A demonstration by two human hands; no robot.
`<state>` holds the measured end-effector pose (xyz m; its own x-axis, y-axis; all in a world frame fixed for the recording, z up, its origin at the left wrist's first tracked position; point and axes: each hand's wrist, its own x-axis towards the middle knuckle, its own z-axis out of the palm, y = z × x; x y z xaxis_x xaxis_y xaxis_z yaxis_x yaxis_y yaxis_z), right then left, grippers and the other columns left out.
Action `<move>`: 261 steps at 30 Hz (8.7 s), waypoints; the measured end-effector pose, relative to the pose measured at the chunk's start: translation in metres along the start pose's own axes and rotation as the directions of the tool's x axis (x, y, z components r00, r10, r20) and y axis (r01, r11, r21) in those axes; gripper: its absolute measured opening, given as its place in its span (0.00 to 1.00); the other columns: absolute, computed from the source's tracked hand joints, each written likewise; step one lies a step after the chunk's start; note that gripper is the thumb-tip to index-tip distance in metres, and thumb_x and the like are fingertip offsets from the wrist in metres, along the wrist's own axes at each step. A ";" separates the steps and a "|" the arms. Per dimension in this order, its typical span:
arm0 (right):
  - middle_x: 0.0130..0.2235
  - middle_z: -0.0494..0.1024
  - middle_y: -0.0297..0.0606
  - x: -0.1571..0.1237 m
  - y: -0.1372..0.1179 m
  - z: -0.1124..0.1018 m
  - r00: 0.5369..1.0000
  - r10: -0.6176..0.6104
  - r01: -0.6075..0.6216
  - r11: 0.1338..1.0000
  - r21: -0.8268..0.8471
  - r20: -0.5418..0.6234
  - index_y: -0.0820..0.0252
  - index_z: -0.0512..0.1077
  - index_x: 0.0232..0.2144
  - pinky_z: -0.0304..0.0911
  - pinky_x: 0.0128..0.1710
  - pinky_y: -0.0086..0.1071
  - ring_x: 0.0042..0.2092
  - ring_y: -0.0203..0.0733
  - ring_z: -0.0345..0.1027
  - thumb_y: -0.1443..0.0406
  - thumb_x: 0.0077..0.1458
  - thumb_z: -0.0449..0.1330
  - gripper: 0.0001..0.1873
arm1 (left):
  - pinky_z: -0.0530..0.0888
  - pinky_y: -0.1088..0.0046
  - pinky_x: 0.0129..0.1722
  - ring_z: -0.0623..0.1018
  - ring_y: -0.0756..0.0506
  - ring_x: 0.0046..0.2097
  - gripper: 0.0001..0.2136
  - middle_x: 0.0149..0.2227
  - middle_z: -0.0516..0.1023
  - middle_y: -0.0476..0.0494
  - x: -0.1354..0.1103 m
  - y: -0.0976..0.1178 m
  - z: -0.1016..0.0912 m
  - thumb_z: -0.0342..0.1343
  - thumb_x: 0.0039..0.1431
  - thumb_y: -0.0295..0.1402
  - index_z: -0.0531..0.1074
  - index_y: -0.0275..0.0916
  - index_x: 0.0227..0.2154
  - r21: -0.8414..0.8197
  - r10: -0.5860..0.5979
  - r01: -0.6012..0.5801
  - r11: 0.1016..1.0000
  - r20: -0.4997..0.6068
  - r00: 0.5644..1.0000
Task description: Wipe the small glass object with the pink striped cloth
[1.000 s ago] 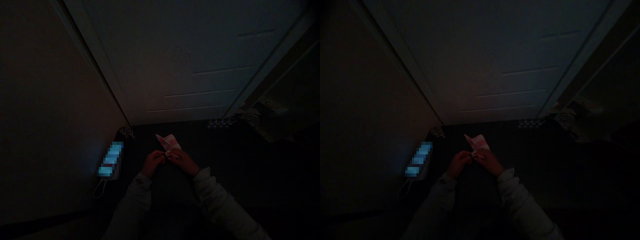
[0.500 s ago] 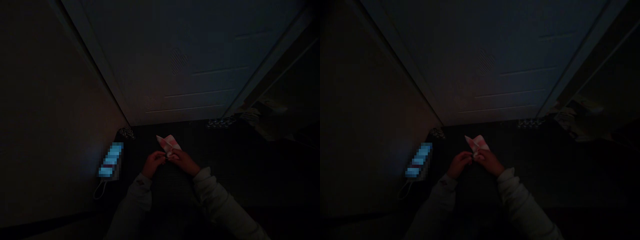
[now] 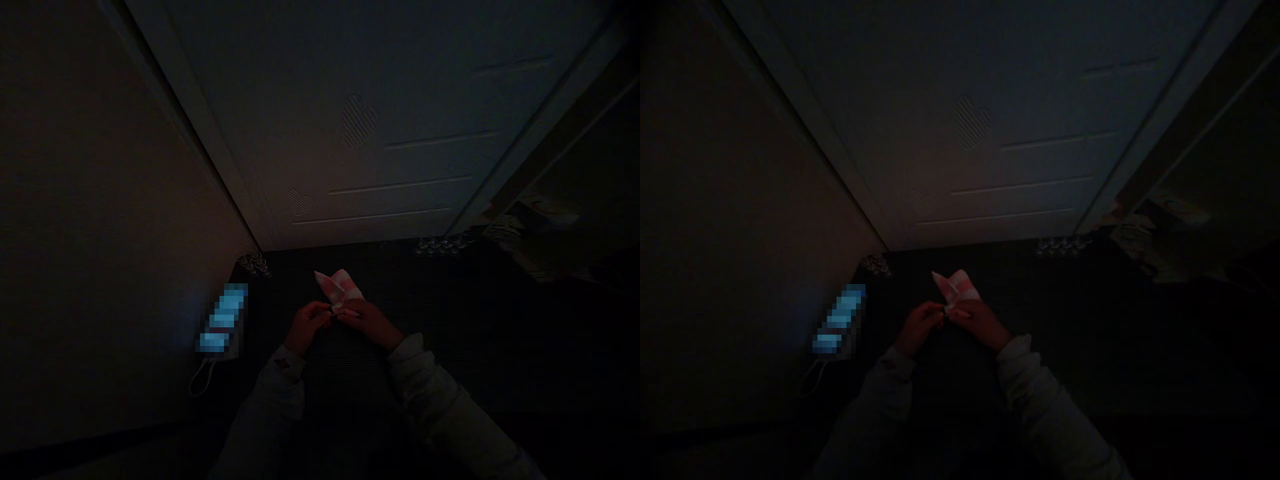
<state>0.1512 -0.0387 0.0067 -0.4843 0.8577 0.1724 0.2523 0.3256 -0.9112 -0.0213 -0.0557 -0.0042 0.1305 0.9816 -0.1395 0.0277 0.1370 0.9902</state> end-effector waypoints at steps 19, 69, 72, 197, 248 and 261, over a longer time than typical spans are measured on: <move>0.41 0.72 0.37 0.000 0.000 0.003 0.999 -0.050 0.050 0.997 0.055 -0.002 0.55 0.70 0.40 0.57 0.45 0.35 0.44 0.41 0.63 0.60 0.50 0.53 0.14 | 0.63 0.75 0.27 0.67 0.52 0.23 0.13 0.20 0.69 0.51 0.002 -0.001 0.001 0.55 0.45 0.36 0.68 0.35 0.33 -0.090 0.008 -0.012 0.996 -0.046 0.999; 0.30 0.73 0.37 0.001 0.012 -0.016 0.839 0.300 -0.318 0.947 0.039 -0.455 0.60 0.67 0.38 0.62 0.26 0.31 0.26 0.37 0.67 0.58 0.49 0.48 0.17 | 0.65 0.80 0.26 0.69 0.56 0.25 0.07 0.23 0.70 0.51 0.005 0.005 -0.006 0.59 0.40 0.25 0.70 0.34 0.27 -0.717 -0.168 0.004 0.697 -0.157 0.973; 0.30 0.73 0.37 0.002 0.016 -0.017 0.854 0.375 -0.287 0.918 0.275 -0.360 0.62 0.66 0.37 0.62 0.23 0.29 0.24 0.36 0.67 0.62 0.47 0.49 0.15 | 0.65 0.79 0.27 0.69 0.56 0.25 0.08 0.23 0.70 0.51 0.005 0.003 -0.006 0.59 0.40 0.25 0.70 0.34 0.27 -0.707 -0.167 0.010 0.708 -0.154 0.974; 0.35 0.72 0.37 -0.001 0.002 -0.005 0.979 0.069 -0.072 0.997 -0.011 -0.189 0.59 0.69 0.34 0.59 0.39 0.33 0.38 0.39 0.64 0.61 0.51 0.50 0.12 | 0.65 0.75 0.31 0.70 0.53 0.28 0.14 0.29 0.74 0.45 0.000 0.006 0.001 0.58 0.43 0.31 0.69 0.34 0.36 -0.477 -0.106 0.067 0.876 -0.055 0.993; 0.36 0.72 0.37 -0.001 -0.002 -0.002 0.971 0.057 -0.077 0.994 -0.078 -0.231 0.59 0.69 0.34 0.58 0.39 0.33 0.38 0.39 0.64 0.63 0.51 0.50 0.11 | 0.64 0.76 0.27 0.68 0.53 0.26 0.11 0.28 0.73 0.46 0.001 0.005 -0.001 0.55 0.46 0.34 0.71 0.35 0.32 -0.210 0.014 -0.050 0.976 -0.169 0.986; 0.35 0.72 0.37 0.000 0.001 -0.002 0.972 0.057 -0.075 0.994 -0.073 -0.229 0.60 0.68 0.34 0.59 0.37 0.32 0.37 0.38 0.64 0.63 0.51 0.49 0.10 | 0.67 0.74 0.34 0.72 0.46 0.40 0.13 0.40 0.73 0.41 0.000 0.005 -0.001 0.57 0.44 0.31 0.69 0.36 0.36 -0.271 0.007 -0.040 0.962 -0.120 0.993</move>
<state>0.1534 -0.0379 0.0061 -0.2647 0.9430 0.2015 0.3488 0.2884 -0.8917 -0.0226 -0.0550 0.0006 0.0108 0.9914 -0.1304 -0.2473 0.1290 0.9603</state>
